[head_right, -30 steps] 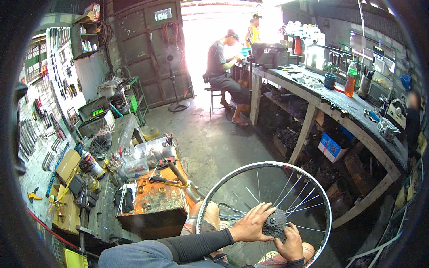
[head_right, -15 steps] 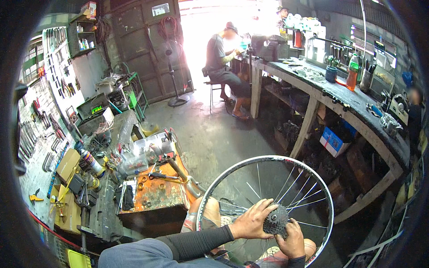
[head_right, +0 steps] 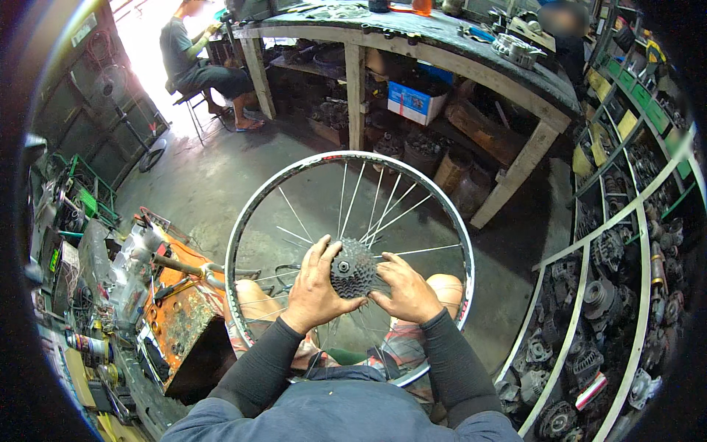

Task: The person removes a cassette from a bicycle wheel hub, then reassembles it by hand, rotating the wheel and adjusting the cassette while seated on the floor in a workshop.

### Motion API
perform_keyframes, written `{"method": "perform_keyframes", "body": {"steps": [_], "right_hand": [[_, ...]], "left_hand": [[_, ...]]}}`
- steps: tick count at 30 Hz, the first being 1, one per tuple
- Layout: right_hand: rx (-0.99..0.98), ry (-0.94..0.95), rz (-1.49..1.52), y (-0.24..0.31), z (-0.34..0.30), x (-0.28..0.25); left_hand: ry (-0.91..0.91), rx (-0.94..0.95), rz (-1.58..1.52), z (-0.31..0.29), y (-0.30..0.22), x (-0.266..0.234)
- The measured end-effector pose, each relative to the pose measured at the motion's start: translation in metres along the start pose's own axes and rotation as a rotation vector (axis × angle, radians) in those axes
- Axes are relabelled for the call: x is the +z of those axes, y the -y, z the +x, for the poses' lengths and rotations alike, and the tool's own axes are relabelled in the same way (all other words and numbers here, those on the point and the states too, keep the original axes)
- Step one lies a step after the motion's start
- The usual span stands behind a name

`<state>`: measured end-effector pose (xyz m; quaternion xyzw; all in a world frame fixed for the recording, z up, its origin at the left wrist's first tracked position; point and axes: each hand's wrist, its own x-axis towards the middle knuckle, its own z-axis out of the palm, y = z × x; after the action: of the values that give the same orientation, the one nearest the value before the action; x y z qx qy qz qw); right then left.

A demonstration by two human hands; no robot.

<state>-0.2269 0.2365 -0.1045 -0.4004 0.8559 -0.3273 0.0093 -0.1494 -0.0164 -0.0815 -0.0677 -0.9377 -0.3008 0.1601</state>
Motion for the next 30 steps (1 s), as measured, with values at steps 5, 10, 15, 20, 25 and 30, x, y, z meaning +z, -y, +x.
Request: {"method": "perform_keyframes", "body": {"steps": [5,10,15,20,25,30], "right_hand": [[0.003,0.004,0.012,0.0033,-0.0006,0.0019],[-0.005,-0.016,0.046,0.0053,0.0005,0.0032],[-0.012,0.000,0.038,0.0053,0.0023,0.0007],[-0.013,-0.009,0.048,0.0080,0.0025,-0.0027],[-0.006,-0.001,0.042,0.0092,0.0027,-0.0029],[-0.006,0.005,0.040,0.0071,0.0017,-0.0024]], "left_hand": [[0.004,-0.005,-0.016,-0.0029,0.0011,-0.0023],[-0.010,0.007,-0.013,-0.0029,0.0015,-0.0041],[0.004,-0.015,-0.007,-0.0027,0.0028,-0.0013],[0.035,-0.024,-0.014,-0.0010,-0.0003,-0.0041],[0.038,-0.026,0.007,-0.0015,-0.0012,-0.0050],[0.031,-0.024,0.010,-0.0014,-0.0032,-0.0066]]}}
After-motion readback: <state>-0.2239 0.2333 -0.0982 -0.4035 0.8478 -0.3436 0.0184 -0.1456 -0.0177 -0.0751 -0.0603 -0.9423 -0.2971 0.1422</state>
